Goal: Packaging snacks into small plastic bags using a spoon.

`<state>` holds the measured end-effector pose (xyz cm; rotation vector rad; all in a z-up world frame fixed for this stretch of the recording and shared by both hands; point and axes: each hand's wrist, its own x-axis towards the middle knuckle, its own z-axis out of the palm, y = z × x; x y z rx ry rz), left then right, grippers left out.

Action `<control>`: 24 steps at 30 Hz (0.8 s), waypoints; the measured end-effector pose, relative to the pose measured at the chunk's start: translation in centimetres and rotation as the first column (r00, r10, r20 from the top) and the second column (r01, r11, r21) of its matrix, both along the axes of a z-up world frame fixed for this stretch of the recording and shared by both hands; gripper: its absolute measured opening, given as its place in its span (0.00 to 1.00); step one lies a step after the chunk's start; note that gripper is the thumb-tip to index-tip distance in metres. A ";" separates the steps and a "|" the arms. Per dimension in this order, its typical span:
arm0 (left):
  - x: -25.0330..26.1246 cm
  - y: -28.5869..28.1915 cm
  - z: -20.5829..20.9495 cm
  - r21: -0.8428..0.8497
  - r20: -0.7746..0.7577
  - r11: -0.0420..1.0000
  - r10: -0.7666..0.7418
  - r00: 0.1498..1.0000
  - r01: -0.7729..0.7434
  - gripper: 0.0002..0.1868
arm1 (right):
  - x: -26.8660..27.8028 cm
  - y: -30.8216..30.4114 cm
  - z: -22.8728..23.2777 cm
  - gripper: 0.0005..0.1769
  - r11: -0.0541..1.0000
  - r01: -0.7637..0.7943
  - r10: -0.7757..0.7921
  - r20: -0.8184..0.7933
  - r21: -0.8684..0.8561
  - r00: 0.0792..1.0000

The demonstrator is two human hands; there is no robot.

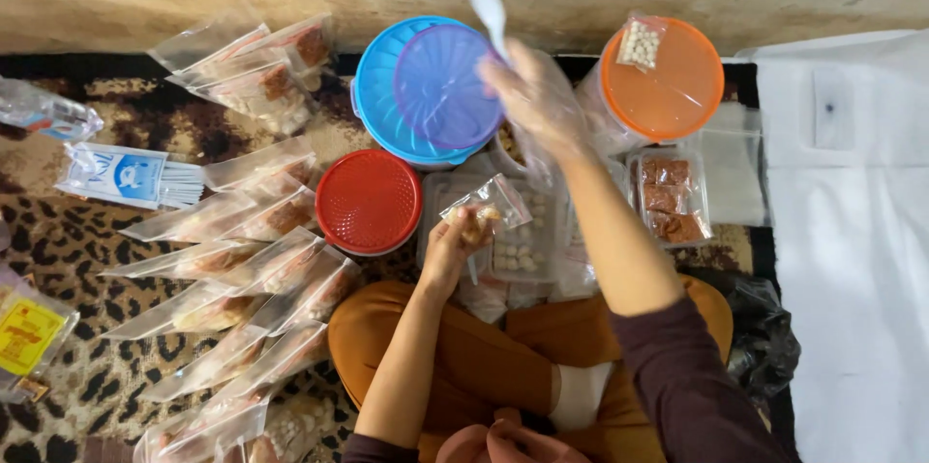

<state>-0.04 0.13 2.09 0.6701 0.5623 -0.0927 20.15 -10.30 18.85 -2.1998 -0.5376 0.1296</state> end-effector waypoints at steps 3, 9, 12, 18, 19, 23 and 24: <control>0.1 0.2 -0.5 0.005 -0.026 1.000 -0.008 1.000 0.008 0.20 | -3.9 -4.0 2.0 0.15 0.954 0.074 -0.094 0.053 0.289 0.994; 0.0 0.1 -1.1 0.017 -0.037 1.000 -0.009 0.999 0.009 0.21 | -14.1 -11.3 1.9 0.29 0.878 0.457 -0.458 -0.031 0.140 0.889; 0.0 0.0 -0.3 0.025 -0.020 1.000 -0.015 1.000 0.016 0.23 | -16.6 -11.8 -2.6 0.18 0.826 0.526 -0.506 -0.145 0.204 0.850; 0.0 0.1 -0.1 -0.004 0.000 1.000 -0.021 1.000 0.021 0.24 | -14.6 -8.5 -10.7 0.23 0.613 0.544 -0.434 -0.332 0.573 0.838; 0.1 0.0 0.1 0.000 0.001 1.000 -0.016 1.000 0.016 0.24 | -13.6 -7.8 -10.8 0.22 0.631 0.521 -0.437 -0.292 0.575 0.851; 0.1 -0.1 1.0 0.010 -0.013 1.000 -0.010 1.000 0.010 0.24 | -10.3 -7.9 -15.8 0.21 0.763 0.450 -0.477 -0.067 0.464 0.876; 0.1 -0.1 0.7 0.010 -0.014 1.000 -0.010 1.000 0.010 0.24 | -9.9 -8.9 -17.7 0.21 0.763 0.451 -0.477 -0.068 0.464 0.876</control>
